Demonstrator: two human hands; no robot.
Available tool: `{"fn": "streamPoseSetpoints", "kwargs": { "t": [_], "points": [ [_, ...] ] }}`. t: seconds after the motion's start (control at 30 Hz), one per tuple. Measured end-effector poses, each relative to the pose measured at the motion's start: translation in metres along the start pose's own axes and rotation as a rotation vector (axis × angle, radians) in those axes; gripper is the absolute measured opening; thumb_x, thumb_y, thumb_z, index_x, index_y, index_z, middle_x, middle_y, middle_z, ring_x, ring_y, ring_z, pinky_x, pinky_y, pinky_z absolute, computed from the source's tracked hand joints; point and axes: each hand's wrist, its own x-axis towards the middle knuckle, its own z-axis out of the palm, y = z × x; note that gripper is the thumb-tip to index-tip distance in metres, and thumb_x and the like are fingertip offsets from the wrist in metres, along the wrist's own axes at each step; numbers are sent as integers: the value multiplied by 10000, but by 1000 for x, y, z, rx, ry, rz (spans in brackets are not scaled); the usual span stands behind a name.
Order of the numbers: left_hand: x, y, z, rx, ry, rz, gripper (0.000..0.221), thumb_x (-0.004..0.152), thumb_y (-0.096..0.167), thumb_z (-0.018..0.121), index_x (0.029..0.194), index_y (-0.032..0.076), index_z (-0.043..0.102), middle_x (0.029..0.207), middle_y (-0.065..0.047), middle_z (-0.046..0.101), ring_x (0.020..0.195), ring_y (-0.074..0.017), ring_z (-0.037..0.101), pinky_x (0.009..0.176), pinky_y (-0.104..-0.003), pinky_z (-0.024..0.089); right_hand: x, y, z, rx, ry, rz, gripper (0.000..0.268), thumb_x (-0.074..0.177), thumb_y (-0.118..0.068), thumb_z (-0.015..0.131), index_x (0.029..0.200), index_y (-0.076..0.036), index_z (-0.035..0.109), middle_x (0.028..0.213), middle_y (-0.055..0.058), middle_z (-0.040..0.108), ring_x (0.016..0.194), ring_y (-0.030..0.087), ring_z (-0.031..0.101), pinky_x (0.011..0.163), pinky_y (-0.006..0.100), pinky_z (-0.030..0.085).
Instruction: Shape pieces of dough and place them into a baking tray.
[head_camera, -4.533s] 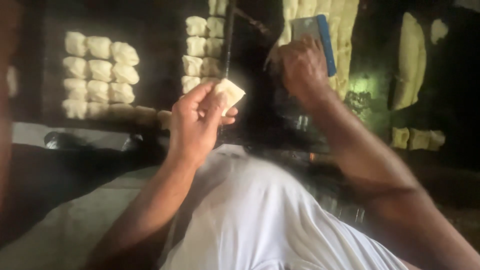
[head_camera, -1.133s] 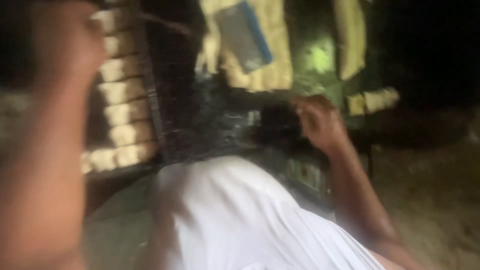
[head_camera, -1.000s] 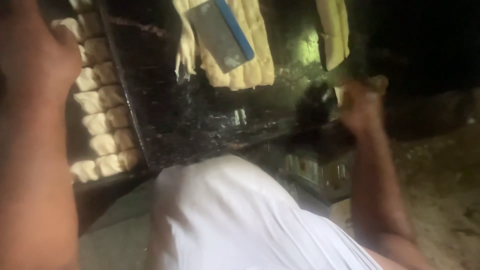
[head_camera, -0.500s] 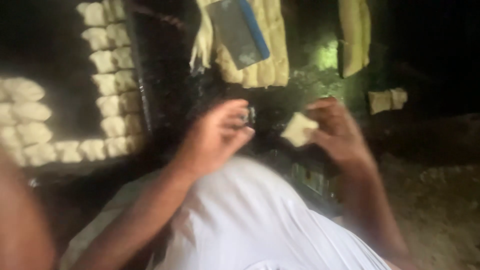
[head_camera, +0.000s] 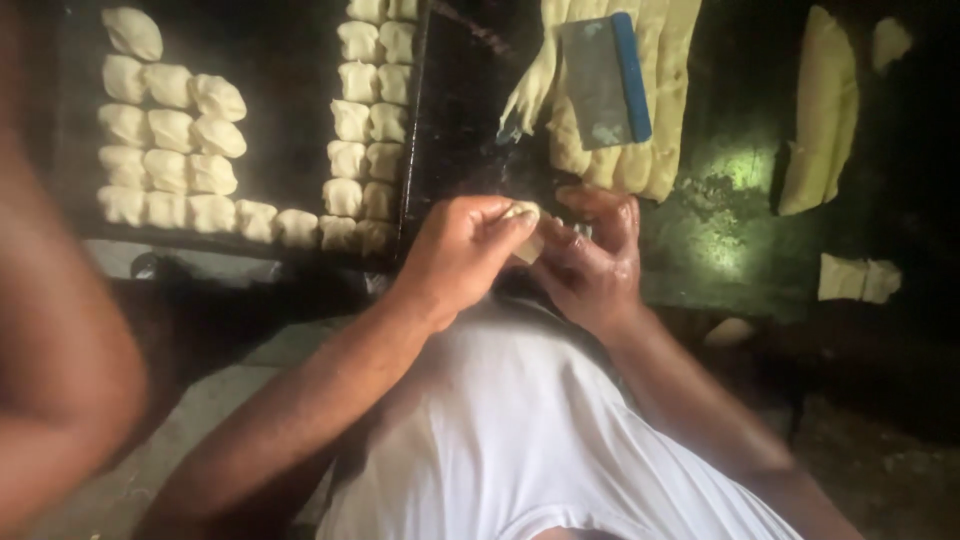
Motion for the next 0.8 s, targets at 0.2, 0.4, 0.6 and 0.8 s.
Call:
{"fn": "streamPoseSetpoints", "kwargs": {
  "t": [0.2, 0.4, 0.6, 0.8],
  "points": [
    [-12, 10, -7, 290, 79, 427, 191, 986, 98, 640, 1150, 1, 634, 977, -110, 766, 885, -167, 784, 715, -269, 601, -5, 31, 8, 294, -96, 78, 161, 913, -41, 717, 1010, -157, 772, 1248, 95, 644, 1083, 186, 679, 878, 287, 620],
    [-15, 18, -12, 352, -35, 515, 164, 954, 136, 771, 970, 10, 667, 904, -116, 761, 848, -176, 799, 691, -288, 613, 31, 11, -10, 1228, -93, 641, 361, 927, -81, 736, 1274, -37, 647, 1236, 104, 658, 1079, 157, 669, 901, 276, 605],
    [-15, 18, -11, 238, -48, 382, 363, 927, 126, 757, 1205, -10, 568, 914, -93, 723, 826, -127, 717, 746, -268, 598, 27, 28, -24, 834, -302, 572, 276, 930, 22, 742, 1195, 20, 667, 1073, 114, 760, 947, 240, 739, 813, 365, 616],
    [-9, 2, -25, -147, -78, 86, 373, 944, 25, 622, 1309, -36, 666, 1035, -68, 766, 897, -107, 711, 792, -250, 601, 30, -17, 2, -39, 81, -217, 391, 792, 148, 612, 1134, 6, 739, 1133, 229, 724, 1052, 331, 719, 888, 431, 597]
  ]
}}
